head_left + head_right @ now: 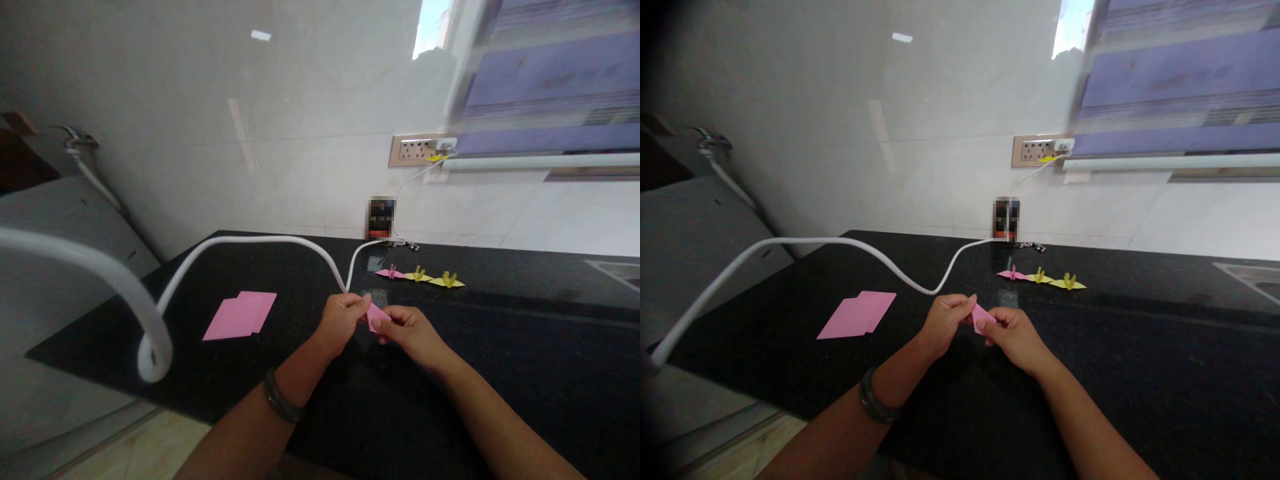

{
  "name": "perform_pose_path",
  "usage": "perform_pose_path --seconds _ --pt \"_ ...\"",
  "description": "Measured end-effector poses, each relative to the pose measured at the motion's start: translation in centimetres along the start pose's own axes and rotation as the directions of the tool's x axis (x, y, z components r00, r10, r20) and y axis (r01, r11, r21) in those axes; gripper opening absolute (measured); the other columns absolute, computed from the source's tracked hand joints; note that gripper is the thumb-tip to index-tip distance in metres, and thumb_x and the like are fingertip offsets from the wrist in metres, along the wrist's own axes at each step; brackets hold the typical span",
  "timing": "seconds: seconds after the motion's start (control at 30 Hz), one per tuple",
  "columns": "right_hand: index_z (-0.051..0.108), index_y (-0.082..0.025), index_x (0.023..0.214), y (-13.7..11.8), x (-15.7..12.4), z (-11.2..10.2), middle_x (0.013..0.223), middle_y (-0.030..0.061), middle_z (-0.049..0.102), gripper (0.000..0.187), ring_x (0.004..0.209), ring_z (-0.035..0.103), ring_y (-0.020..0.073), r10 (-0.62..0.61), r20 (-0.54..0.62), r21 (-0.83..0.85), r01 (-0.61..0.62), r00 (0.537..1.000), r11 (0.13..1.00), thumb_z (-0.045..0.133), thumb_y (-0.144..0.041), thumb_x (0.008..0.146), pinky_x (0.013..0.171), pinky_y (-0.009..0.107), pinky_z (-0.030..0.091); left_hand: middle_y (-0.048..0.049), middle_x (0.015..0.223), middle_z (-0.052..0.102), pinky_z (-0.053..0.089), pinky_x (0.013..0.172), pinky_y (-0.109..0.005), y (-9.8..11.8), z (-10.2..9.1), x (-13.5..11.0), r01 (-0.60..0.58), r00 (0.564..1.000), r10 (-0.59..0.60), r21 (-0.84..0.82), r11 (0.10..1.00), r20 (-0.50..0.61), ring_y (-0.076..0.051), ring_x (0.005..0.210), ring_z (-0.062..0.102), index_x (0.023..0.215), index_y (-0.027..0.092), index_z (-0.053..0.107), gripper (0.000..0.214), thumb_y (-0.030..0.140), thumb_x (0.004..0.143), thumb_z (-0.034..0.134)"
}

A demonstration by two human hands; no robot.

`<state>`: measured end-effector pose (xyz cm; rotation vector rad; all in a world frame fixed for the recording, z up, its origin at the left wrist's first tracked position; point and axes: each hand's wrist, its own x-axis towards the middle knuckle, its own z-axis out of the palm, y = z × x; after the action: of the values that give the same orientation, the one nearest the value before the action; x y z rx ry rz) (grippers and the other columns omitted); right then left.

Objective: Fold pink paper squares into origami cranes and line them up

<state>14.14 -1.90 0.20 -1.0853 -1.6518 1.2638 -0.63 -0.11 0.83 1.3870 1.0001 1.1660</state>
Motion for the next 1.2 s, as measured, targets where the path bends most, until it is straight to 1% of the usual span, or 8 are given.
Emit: perform_pose_path --seconds 0.07,0.17,0.27,0.6,0.8,0.93,1.07,1.2 --pt "0.057 -0.014 0.067 0.2 0.1 0.0 0.054 -0.0009 0.052 0.023 0.048 0.044 0.0083 0.004 -0.011 -0.016 -0.004 1.0 1.0 0.053 -0.035 0.073 0.048 0.021 0.033 -0.0018 0.052 0.052 0.035 0.05 -0.022 0.0 0.0 0.1 0.021 0.999 -0.02 -0.024 0.999 0.032 -0.009 0.048 0.045 0.06 0.01 0.058 0.044 0.049 0.073 0.043" --pt "0.058 -0.014 0.069 0.4 0.1 0.1 0.056 -0.0002 0.053 0.024 0.048 0.044 0.0083 0.011 -0.034 -0.017 -0.012 0.999 1.0 0.052 -0.037 0.073 0.048 0.021 0.034 -0.002 0.055 0.054 0.035 0.049 -0.021 0.0 0.0 0.2 0.004 0.999 -0.005 0.013 1.0 0.033 -0.009 0.05 0.045 0.068 0.009 0.061 0.039 0.047 0.069 0.05" --pt "0.059 -0.014 0.07 0.4 0.1 0.2 0.058 0.0003 0.054 0.026 0.048 0.044 0.0084 0.014 -0.044 -0.011 -0.014 0.999 1.0 0.052 -0.038 0.073 0.048 0.021 0.035 -0.0016 0.056 0.055 0.035 0.049 -0.021 0.0 0.0 0.3 -0.016 1.0 0.016 0.064 0.998 0.002 -0.009 0.051 0.045 0.064 0.01 0.062 0.032 0.041 0.064 0.058" --pt "0.057 -0.014 0.059 -0.8 0.0 -0.4 0.057 -0.0015 0.048 0.025 0.048 0.04 0.0074 -0.083 -0.067 -0.075 0.078 0.994 0.994 0.052 -0.034 0.073 0.045 0.02 0.032 0.0006 0.051 0.051 0.031 0.046 -0.019 0.0 0.0 0.0 -0.04 0.999 0.036 0.162 0.986 0.03 -0.007 0.049 0.041 0.059 0.01 0.061 0.029 0.038 0.065 0.057" --pt "0.061 -0.014 0.06 -0.6 0.2 -0.2 0.052 -0.0023 0.048 0.025 0.048 0.04 0.008 -0.137 -0.196 -0.13 0.112 0.971 0.985 0.052 -0.034 0.073 0.046 0.022 0.03 -0.0013 0.057 0.055 0.035 0.049 -0.02 -0.8 0.2 0.1 -0.049 0.998 0.041 0.191 0.98 0.046 -0.009 0.052 0.046 0.068 0.01 0.062 0.033 0.041 0.07 0.051" --pt "0.062 -0.014 0.064 -0.1 0.3 0.0 0.054 -0.0016 0.05 0.025 0.046 0.04 0.0078 -0.111 -0.239 -0.131 0.081 0.965 0.988 0.052 -0.036 0.073 0.044 0.021 0.029 -0.0032 0.064 0.058 0.038 0.052 -0.021 -1.4 0.2 0.1 -0.054 0.996 0.035 0.234 0.971 0.085 -0.011 0.057 0.051 0.076 0.011 0.061 0.033 0.04 0.074 0.045" --pt "0.058 -0.014 0.064 -0.3 0.4 0.1 0.053 -0.0023 0.049 0.023 0.044 0.038 0.007 -0.075 -0.261 -0.081 0.056 0.962 0.995 0.053 -0.036 0.072 0.042 0.02 0.03 -0.0025 0.062 0.057 0.037 0.052 -0.021 -1.4 0.2 -0.1 -0.115 0.991 0.082 0.358 0.927 0.107 -0.011 0.057 0.049 0.073 0.011 0.06 0.034 0.04 0.076 0.041" --pt "0.059 -0.015 0.073 -0.4 0.4 -0.1 0.059 -0.001 0.052 0.022 0.05 0.043 0.0084 -0.081 -0.271 -0.018 0.079 0.959 0.997 0.053 -0.035 0.072 0.047 0.021 0.034 -0.0002 0.059 0.053 0.034 0.051 -0.02 -1.1 0.3 -0.4 -0.202 0.972 0.126 0.437 0.877 0.197 -0.01 0.055 0.046 0.068 0.012 0.058 0.033 0.037 0.078 0.039"
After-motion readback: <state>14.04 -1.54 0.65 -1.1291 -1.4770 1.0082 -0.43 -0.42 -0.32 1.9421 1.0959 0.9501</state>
